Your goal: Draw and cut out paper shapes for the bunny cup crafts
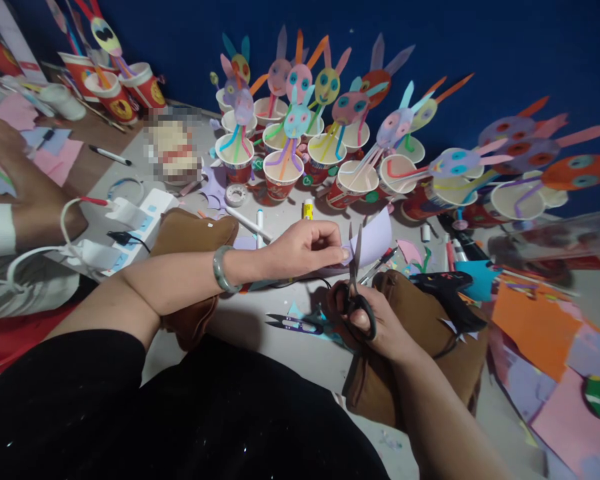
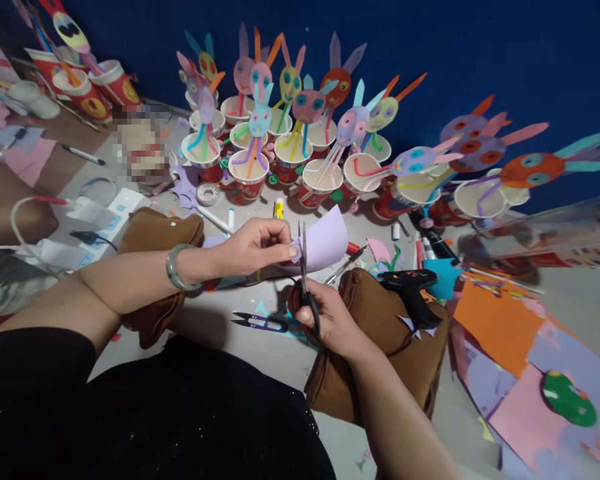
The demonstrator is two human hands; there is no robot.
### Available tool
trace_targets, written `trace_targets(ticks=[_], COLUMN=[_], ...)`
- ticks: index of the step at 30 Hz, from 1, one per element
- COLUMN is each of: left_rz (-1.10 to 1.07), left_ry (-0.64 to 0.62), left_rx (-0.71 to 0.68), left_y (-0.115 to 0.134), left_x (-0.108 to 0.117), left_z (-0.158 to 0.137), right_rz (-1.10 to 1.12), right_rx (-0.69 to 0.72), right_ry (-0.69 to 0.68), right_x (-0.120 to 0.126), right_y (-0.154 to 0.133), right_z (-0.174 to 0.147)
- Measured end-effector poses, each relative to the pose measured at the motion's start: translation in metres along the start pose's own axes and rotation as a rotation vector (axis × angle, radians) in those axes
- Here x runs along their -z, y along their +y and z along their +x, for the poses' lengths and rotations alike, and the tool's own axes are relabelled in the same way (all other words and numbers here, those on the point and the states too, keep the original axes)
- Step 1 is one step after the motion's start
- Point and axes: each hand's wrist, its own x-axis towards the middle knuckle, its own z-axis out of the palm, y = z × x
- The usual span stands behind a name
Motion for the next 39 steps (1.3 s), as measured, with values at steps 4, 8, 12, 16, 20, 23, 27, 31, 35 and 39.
trace_targets(ticks=[4,8,12,16,20,23,27,31,35,39], left_rz=[0.005,0.011,0.008,0.005,-0.001,0.000,-0.001,-0.002,0.005,0.015], left_ry=[-0.013,-0.023,-0.030,-0.044,-0.045,-0.045,-0.038,-0.038,-0.033,-0.033], left_rx=[0.001,0.002,0.002,0.007,0.005,-0.004,-0.013,-0.013,-0.009,0.000], left_y=[0.0012,0.0026,0.0036,0.0051,0.0061,0.0056,0.0046,0.0051,0.0058,0.0060], left_x=[0.0004,0.0010,0.0017,0.0024,0.0026,0.0027,0.0029,0.0032,0.0036,0.0040], left_z=[-0.0001,-0.0002,0.0000,-0.0001,-0.0003,-0.0003,-0.0002,-0.0002,-0.0005,-0.0008], right_rz=[-0.014,-0.015,-0.018,-0.015,-0.003,0.006,0.010,0.010,0.013,-0.004], right_rx=[-0.006,-0.008,-0.009,-0.036,-0.033,-0.020,-0.029,-0.037,-0.036,-0.045], right_ry=[0.007,0.004,0.002,0.008,0.002,0.000,0.003,0.006,0.005,0.007], right_x=[0.0000,0.0002,0.0008,0.0003,-0.0006,-0.0005,0.0001,0.0002,0.0002,0.0004], right_y=[0.0007,0.0006,-0.0019,-0.0041,-0.0051,-0.0055,-0.0063,-0.0065,-0.0059,-0.0063], right_z=[-0.0003,-0.0002,0.0001,-0.0001,-0.0003,0.0002,0.0011,0.0012,0.0004,0.0000])
